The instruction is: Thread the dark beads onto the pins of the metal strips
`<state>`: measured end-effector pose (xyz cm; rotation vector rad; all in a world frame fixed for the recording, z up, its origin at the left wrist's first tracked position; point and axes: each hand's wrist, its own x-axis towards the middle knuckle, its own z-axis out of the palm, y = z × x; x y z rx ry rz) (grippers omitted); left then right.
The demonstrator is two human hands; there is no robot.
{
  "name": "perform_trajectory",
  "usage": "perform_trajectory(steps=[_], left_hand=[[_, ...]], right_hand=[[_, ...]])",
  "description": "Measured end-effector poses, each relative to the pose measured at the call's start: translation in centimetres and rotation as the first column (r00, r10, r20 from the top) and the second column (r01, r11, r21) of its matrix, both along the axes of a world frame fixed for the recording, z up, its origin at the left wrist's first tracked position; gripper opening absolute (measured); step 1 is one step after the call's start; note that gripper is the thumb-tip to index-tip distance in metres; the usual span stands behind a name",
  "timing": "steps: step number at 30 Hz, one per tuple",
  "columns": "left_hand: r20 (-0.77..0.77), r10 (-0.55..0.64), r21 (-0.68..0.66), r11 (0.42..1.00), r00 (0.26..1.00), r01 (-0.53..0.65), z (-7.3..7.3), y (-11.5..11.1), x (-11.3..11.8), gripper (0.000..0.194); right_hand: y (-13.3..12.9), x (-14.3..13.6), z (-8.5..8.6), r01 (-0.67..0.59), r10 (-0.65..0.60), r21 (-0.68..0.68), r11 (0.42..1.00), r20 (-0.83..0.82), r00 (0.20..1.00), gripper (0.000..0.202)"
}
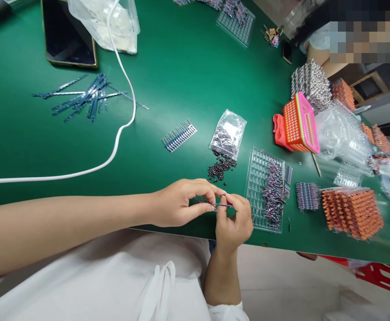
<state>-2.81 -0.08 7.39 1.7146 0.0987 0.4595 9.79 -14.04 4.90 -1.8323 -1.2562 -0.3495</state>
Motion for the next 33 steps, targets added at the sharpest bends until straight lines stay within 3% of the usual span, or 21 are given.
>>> perform_trajectory(steps=[6, 9, 12, 14, 19, 24, 33], left_hand=[[-0.058, -0.005, -0.034, 0.999, 0.998, 0.004, 0.22, 0.1, -0.15, 0.008], [-0.183, -0.051, -0.224, 0.974, 0.982, 0.009, 0.25, 0.15, -0.03, 0.009], [-0.242, -0.072, -0.46, 0.887, 0.968, -0.049, 0.04, 0.21, 0.32, 0.015], [-0.263, -0.048, -0.522, 0.847, 0.964, -0.101, -0.09, 0.25, 0.51, 0.016], [-0.292, -0.022, -0.525, 0.839, 0.956, -0.141, 0.07, 0.3, 0.57, 0.016], [-0.305, -0.002, -0.474, 0.868, 0.952, -0.15, 0.33, 0.32, 0.56, 0.017], [-0.286, -0.001, -0.438, 0.889, 0.958, -0.13, -0.04, 0.31, 0.44, 0.019]], right_hand=[[0.11, -0.16, 0.18, -0.029, 0.028, -0.014, 0.999, -0.106, 0.994, 0.023], [0.05, -0.34, 0.39, -0.024, 0.021, -0.009, 1.0, -0.259, 0.966, 0.011], [-0.09, -0.51, 0.55, -0.036, 0.036, 0.008, 0.999, -0.46, 0.887, 0.003], [-0.17, -0.59, 0.51, -0.052, 0.063, 0.037, 0.998, -0.553, 0.831, 0.004], [-0.15, -0.81, 0.08, -0.058, 0.103, 0.091, 0.994, -0.624, 0.775, 0.005], [-0.12, -0.91, -0.02, -0.084, 0.102, 0.057, 0.995, -0.604, 0.791, 0.006], [0.06, -0.94, 0.0, -0.089, 0.138, 0.11, 0.99, -0.606, 0.783, 0.006]])
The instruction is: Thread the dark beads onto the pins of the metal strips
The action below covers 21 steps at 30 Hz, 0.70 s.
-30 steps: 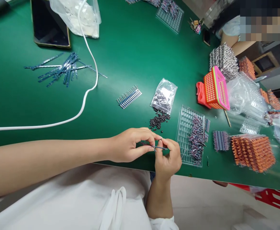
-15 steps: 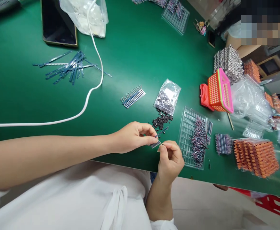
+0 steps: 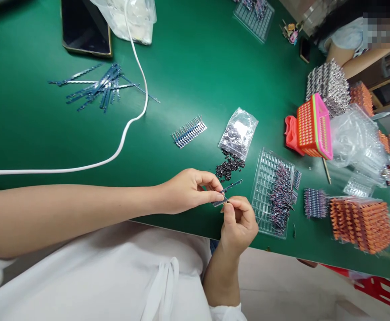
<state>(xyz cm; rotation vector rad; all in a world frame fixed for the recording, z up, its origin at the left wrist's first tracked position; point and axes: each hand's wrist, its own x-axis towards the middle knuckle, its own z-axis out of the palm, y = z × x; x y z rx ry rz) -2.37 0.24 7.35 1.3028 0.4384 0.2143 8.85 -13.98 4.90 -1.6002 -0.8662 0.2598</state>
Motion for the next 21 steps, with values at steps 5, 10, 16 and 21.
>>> perform_trajectory(steps=[5, 10, 16, 21], left_hand=[[-0.015, -0.008, 0.049, 0.999, 1.0, 0.008, 0.16, 0.12, -0.08, 0.019], [-0.045, -0.008, 0.121, 0.993, 0.999, 0.014, 0.41, 0.24, -0.1, 0.021], [-0.056, -0.038, 0.167, 0.985, 0.998, 0.047, 0.8, 0.48, -0.2, 0.019], [-0.098, -0.083, 0.199, 0.975, 0.992, 0.101, 0.98, 0.67, -0.33, 0.019]], right_hand=[[-0.11, 0.05, 0.05, -0.002, 0.003, -0.044, 0.999, 0.027, 1.0, 0.006], [-0.16, 0.07, 0.12, 0.0, 0.004, -0.064, 0.998, 0.056, 0.998, 0.007], [-0.19, 0.16, 0.26, -0.045, 0.045, -0.039, 0.998, 0.003, 0.999, 0.005], [-0.46, 0.72, 0.48, -0.15, 0.14, -0.081, 0.985, -0.114, 0.984, 0.006]])
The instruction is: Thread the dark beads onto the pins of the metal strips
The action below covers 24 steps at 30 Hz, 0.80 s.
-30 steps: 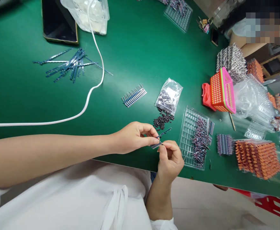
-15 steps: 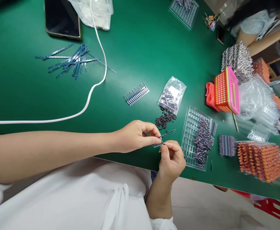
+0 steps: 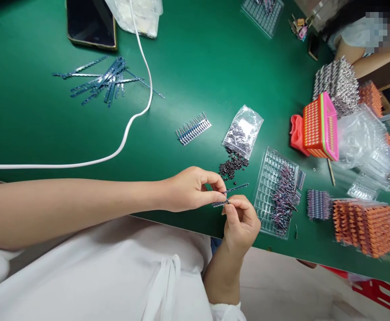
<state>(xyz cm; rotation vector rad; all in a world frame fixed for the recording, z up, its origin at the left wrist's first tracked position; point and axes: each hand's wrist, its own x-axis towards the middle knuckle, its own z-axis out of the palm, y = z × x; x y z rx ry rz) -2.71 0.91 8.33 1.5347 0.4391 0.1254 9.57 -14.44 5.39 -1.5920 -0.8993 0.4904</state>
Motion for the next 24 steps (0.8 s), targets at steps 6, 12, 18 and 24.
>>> perform_trajectory(steps=[6, 12, 18, 24], left_hand=[[-0.015, -0.045, 0.021, 0.999, 0.999, 0.045, 0.18, 0.02, 0.01, 0.023], [-0.014, -0.005, 0.07, 0.997, 1.0, 0.006, 0.25, -0.15, -0.15, 0.021], [0.021, 0.045, 0.075, 0.996, 0.999, -0.047, 0.25, -0.39, -0.2, 0.016], [0.069, 0.069, 0.084, 0.994, 0.995, -0.074, 0.22, -0.43, -0.17, 0.013]], right_hand=[[-0.34, 0.53, -0.04, -0.104, 0.103, -0.002, 0.995, -0.097, 0.99, 0.005], [-0.37, 0.33, -0.04, -0.071, 0.07, -0.015, 0.997, -0.021, 0.997, 0.004], [-0.2, 0.0, 0.06, -0.025, 0.025, 0.015, 1.0, 0.051, 0.998, 0.003], [0.01, -0.25, -0.2, 0.014, -0.02, 0.06, 0.998, 0.095, 0.995, 0.002]])
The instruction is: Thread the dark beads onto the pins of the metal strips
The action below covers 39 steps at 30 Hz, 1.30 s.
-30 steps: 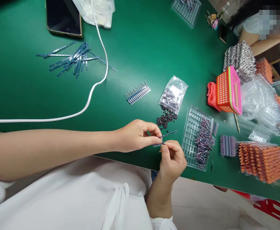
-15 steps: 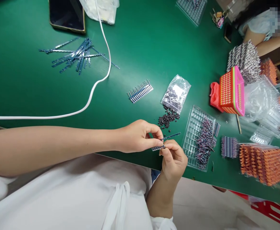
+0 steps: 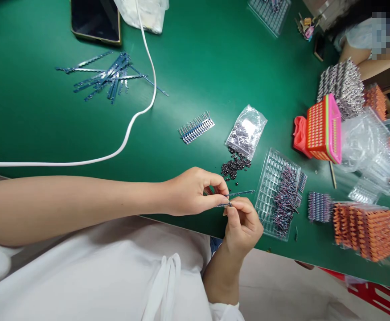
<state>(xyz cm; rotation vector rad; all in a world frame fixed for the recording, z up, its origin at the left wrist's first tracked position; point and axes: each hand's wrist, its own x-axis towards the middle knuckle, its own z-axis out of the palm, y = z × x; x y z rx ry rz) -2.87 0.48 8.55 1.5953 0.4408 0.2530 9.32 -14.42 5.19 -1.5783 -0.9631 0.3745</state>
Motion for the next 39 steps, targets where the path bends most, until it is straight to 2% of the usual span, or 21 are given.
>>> perform_trajectory(steps=[6, 12, 19, 25, 39], left_hand=[[0.028, 0.005, 0.056, 0.998, 1.0, -0.006, 0.0, -0.1, -0.1, 0.012], [-0.101, -0.054, -0.112, 0.993, 0.993, 0.042, 0.3, 0.0, 0.0, 0.016], [-0.123, -0.057, -0.235, 0.972, 0.991, 0.027, 0.4, 0.0, 0.1, 0.016], [-0.126, -0.051, -0.246, 0.969, 0.991, 0.019, 0.5, 0.0, 0.1, 0.016], [-0.094, -0.024, -0.224, 0.975, 0.995, 0.002, 0.1, -0.2, 0.2, 0.015]], right_hand=[[-0.1, 0.1, -0.1, -0.022, 0.027, 0.037, 0.999, -0.12, 0.992, 0.007], [-0.3, 0.9, 0.2, -0.19, 0.162, -0.039, 0.981, -0.372, 0.914, 0.005], [-0.2, 1.2, 0.0, -0.237, 0.179, -0.044, 0.97, -0.525, 0.832, 0.011], [-0.2, 1.2, 0.1, -0.241, 0.183, -0.034, 0.97, -0.556, 0.811, 0.009], [-0.1, 0.9, 0.2, -0.186, 0.146, -0.025, 0.982, -0.522, 0.84, 0.009]])
